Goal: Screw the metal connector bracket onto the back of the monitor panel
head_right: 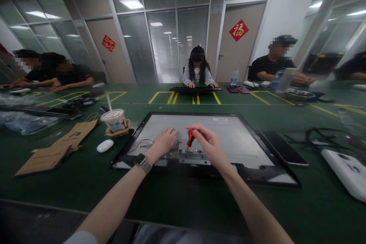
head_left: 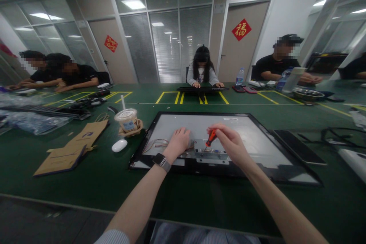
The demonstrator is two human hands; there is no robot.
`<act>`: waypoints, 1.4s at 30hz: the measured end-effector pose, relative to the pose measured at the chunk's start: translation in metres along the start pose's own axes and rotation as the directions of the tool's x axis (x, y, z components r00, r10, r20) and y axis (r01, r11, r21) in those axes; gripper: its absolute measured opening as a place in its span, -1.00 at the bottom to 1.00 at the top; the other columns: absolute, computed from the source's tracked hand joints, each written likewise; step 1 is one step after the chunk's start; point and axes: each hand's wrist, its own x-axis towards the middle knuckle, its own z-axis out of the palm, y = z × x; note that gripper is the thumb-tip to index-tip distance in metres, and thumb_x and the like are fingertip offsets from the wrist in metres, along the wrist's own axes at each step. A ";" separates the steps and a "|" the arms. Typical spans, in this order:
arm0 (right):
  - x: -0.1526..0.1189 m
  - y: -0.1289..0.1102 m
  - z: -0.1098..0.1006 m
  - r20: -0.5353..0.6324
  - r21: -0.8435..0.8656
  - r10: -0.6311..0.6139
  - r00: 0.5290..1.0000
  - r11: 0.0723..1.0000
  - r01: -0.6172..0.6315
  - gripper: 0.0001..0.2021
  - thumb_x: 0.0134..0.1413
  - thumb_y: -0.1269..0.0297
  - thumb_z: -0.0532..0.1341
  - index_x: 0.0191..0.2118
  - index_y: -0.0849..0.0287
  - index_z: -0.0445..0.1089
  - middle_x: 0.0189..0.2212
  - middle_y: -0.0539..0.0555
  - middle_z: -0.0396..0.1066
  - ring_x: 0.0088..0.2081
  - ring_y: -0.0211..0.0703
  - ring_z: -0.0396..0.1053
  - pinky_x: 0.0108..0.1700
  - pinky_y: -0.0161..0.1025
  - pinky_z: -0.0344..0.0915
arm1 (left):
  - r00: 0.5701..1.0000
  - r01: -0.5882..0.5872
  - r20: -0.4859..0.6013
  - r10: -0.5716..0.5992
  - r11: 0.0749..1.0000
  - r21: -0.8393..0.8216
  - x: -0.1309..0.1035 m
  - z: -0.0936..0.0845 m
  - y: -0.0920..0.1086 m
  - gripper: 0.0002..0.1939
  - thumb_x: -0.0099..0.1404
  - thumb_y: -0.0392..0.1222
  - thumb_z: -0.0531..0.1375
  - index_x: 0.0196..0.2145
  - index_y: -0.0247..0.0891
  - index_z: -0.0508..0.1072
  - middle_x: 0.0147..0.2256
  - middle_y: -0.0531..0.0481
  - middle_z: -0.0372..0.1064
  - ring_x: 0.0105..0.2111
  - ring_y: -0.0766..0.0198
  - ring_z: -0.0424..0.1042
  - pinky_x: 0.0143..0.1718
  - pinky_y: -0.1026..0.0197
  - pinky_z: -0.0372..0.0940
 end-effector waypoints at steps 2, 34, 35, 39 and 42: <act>0.000 -0.001 0.000 0.008 0.015 0.010 1.000 1.000 -0.010 -0.74 0.33 0.05 0.19 -0.09 0.04 0.56 -0.26 0.07 0.56 -0.21 -0.07 0.52 -0.11 -0.10 0.44 | 1.000 -0.004 0.001 0.004 1.000 -0.001 -0.001 -0.001 0.000 -0.66 0.45 -0.36 0.02 0.14 -0.34 0.36 0.18 -0.31 0.32 0.15 0.03 0.38 0.21 0.04 0.24; 0.000 0.002 0.002 -0.012 0.090 0.006 1.000 0.996 -0.005 -0.81 0.23 0.06 0.30 -0.23 0.04 0.56 -0.21 0.08 0.50 -0.11 -0.05 0.45 -0.09 -0.12 0.40 | 1.000 0.004 -0.004 -0.004 1.000 0.012 -0.001 -0.002 0.001 -0.64 0.47 -0.35 0.00 0.16 -0.33 0.35 0.20 -0.31 0.32 0.15 0.04 0.40 0.21 0.03 0.26; 0.001 0.002 0.001 -0.009 0.075 0.004 1.000 0.997 -0.004 -0.82 0.21 0.07 0.32 -0.24 0.04 0.57 -0.22 0.07 0.49 -0.14 -0.06 0.45 -0.11 -0.13 0.41 | 1.000 0.008 -0.005 -0.008 1.000 0.009 -0.001 -0.001 0.001 -0.64 0.47 -0.35 0.00 0.16 -0.32 0.35 0.20 -0.31 0.32 0.14 0.04 0.40 0.21 0.03 0.26; 0.001 0.002 0.000 0.009 0.082 0.032 0.999 0.996 -0.032 -0.80 0.28 0.10 0.26 -0.09 0.01 0.55 -0.22 0.06 0.53 -0.19 -0.10 0.48 -0.11 -0.13 0.41 | 1.000 -0.008 0.002 0.008 1.000 0.012 0.000 0.000 -0.001 -0.64 0.45 -0.36 0.03 0.16 -0.34 0.34 0.19 -0.34 0.31 0.16 0.03 0.38 0.20 0.01 0.26; 0.001 0.005 0.000 -0.010 0.151 0.028 1.000 0.988 -0.026 -0.80 0.32 0.09 0.22 -0.09 -0.01 0.52 -0.22 0.06 0.56 -0.13 -0.08 0.49 -0.05 -0.08 0.41 | 0.999 -0.048 0.003 0.048 0.998 0.033 0.000 0.001 -0.002 -0.63 0.44 -0.38 0.04 0.17 -0.36 0.34 0.19 -0.35 0.31 0.20 0.02 0.33 0.21 0.01 0.26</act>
